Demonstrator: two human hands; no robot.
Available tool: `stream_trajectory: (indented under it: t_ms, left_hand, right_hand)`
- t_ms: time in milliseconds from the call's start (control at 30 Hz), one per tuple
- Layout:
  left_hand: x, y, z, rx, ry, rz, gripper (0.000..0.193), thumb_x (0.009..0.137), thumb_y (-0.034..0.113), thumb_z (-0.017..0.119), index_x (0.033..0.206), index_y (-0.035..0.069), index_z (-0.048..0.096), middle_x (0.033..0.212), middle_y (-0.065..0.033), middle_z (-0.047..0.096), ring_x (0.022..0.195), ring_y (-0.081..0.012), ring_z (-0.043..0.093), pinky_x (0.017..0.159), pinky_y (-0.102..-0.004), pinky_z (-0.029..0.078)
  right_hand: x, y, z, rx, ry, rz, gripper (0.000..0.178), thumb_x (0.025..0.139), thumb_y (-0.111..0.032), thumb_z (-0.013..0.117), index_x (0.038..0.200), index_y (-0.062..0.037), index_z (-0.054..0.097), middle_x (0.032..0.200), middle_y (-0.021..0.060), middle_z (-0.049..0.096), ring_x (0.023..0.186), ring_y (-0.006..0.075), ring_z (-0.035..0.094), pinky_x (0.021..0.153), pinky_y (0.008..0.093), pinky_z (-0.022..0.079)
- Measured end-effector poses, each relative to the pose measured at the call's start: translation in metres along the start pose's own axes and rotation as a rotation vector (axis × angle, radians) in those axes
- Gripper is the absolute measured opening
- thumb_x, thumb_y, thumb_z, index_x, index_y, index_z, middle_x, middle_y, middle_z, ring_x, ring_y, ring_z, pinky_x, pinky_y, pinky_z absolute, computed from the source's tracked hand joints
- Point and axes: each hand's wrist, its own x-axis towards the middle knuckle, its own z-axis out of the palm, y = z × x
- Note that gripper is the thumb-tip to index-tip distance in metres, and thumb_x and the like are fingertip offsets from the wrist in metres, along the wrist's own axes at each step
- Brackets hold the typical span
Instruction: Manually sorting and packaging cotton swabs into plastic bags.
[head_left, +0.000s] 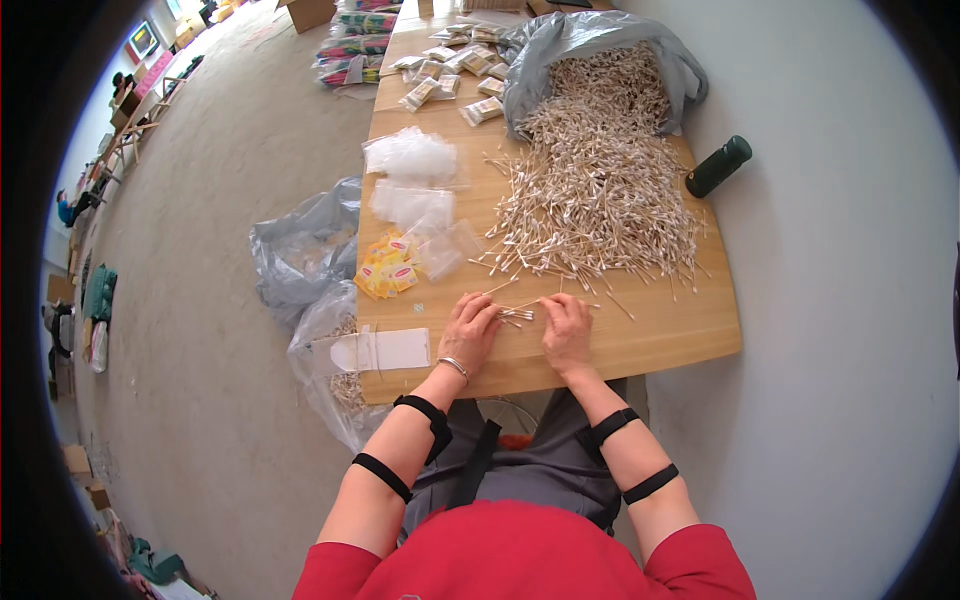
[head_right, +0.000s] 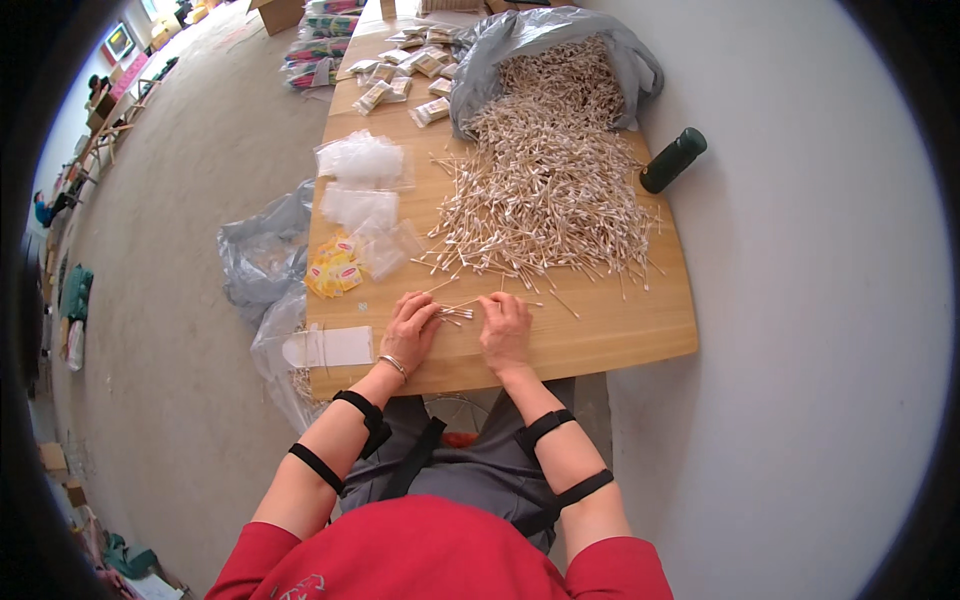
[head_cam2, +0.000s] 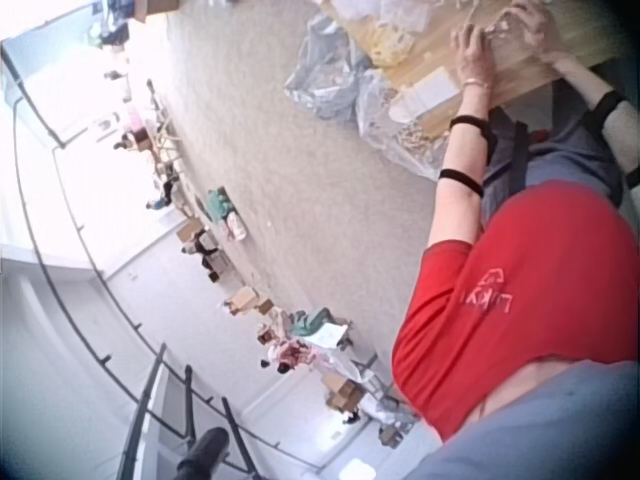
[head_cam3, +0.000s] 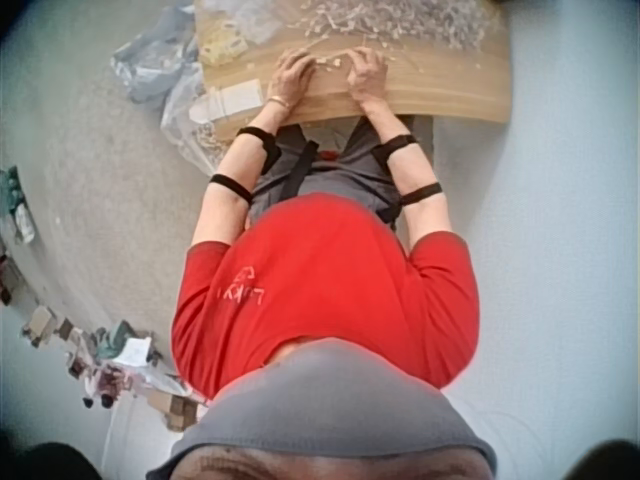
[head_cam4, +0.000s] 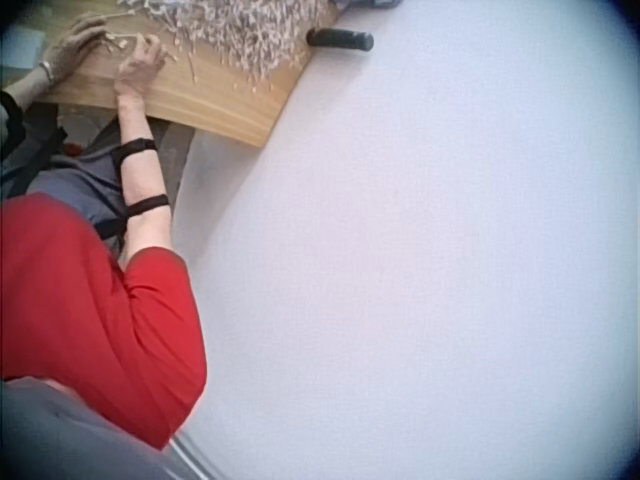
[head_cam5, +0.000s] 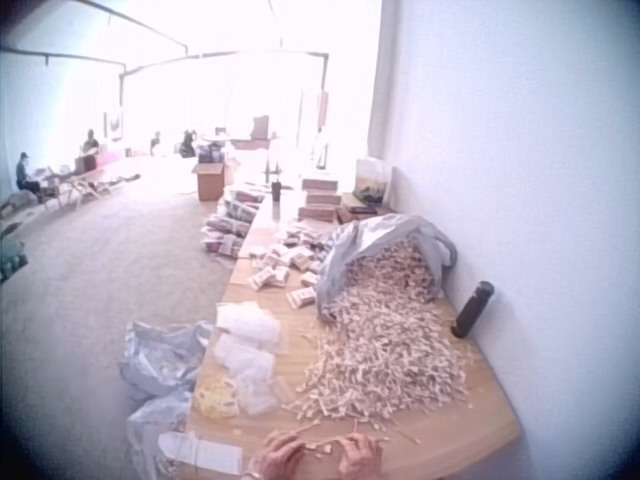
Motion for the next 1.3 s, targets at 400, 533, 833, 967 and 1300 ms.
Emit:
stream_trajectory:
  t_ms: [400, 533, 833, 967, 1300]
  left_hand:
    - [0.007, 0.010, -0.004, 0.193, -0.050, 0.016, 0.049, 0.081, 0.016, 0.063, 0.128, 0.010, 0.048, 0.128, -0.0081, 0.051, 0.123, -0.0244, 0.043, 0.108, -0.0413, 0.030]
    - [0.009, 0.016, -0.004, 0.115, -0.024, -0.011, 0.041, 0.081, 0.013, 0.063, 0.120, 0.009, 0.054, 0.118, -0.0077, 0.055, 0.116, -0.0251, 0.047, 0.106, -0.0417, 0.033]
    - [0.008, 0.018, -0.008, 0.040, 0.057, 0.001, 0.026, 0.078, 0.009, 0.064, 0.104, 0.007, 0.061, 0.099, -0.0079, 0.059, 0.103, -0.0264, 0.053, 0.102, -0.0424, 0.038]
    - [0.008, 0.016, -0.008, 0.020, 0.070, -0.011, 0.023, 0.078, 0.009, 0.065, 0.101, 0.007, 0.061, 0.098, -0.0081, 0.059, 0.102, -0.0268, 0.053, 0.102, -0.0423, 0.038]
    - [0.009, 0.014, -0.007, -0.056, 0.110, -0.041, 0.013, 0.076, 0.007, 0.068, 0.088, 0.008, 0.063, 0.091, -0.0080, 0.060, 0.094, -0.0291, 0.056, 0.101, -0.0446, 0.040]
  right_hand:
    - [0.010, 0.007, 0.013, -0.122, 0.065, 0.275, 0.027, 0.076, -0.015, 0.067, 0.102, -0.0105, 0.063, 0.103, 0.0047, 0.052, 0.100, 0.0272, 0.047, 0.086, 0.0414, 0.040]
    - [0.016, 0.014, 0.025, 0.034, 0.068, 0.206, 0.024, 0.076, -0.007, 0.064, 0.101, -0.0103, 0.065, 0.102, 0.0056, 0.052, 0.098, 0.0269, 0.049, 0.085, 0.0383, 0.041]
    - [0.040, 0.024, -0.002, -0.145, -0.016, -0.188, 0.027, 0.078, -0.009, 0.059, 0.103, -0.0159, 0.067, 0.105, 0.0052, 0.053, 0.102, 0.0249, 0.047, 0.088, 0.0375, 0.042]
    - [0.049, 0.028, -0.004, -0.185, -0.156, -0.248, 0.015, 0.077, -0.014, 0.062, 0.092, -0.0154, 0.064, 0.102, 0.0025, 0.054, 0.100, 0.0231, 0.048, 0.086, 0.0372, 0.042]
    - [0.039, 0.014, 0.022, -0.345, 0.036, 0.125, 0.012, 0.077, -0.020, 0.066, 0.085, -0.0142, 0.059, 0.090, 0.0007, 0.051, 0.095, 0.0224, 0.049, 0.080, 0.0373, 0.041]
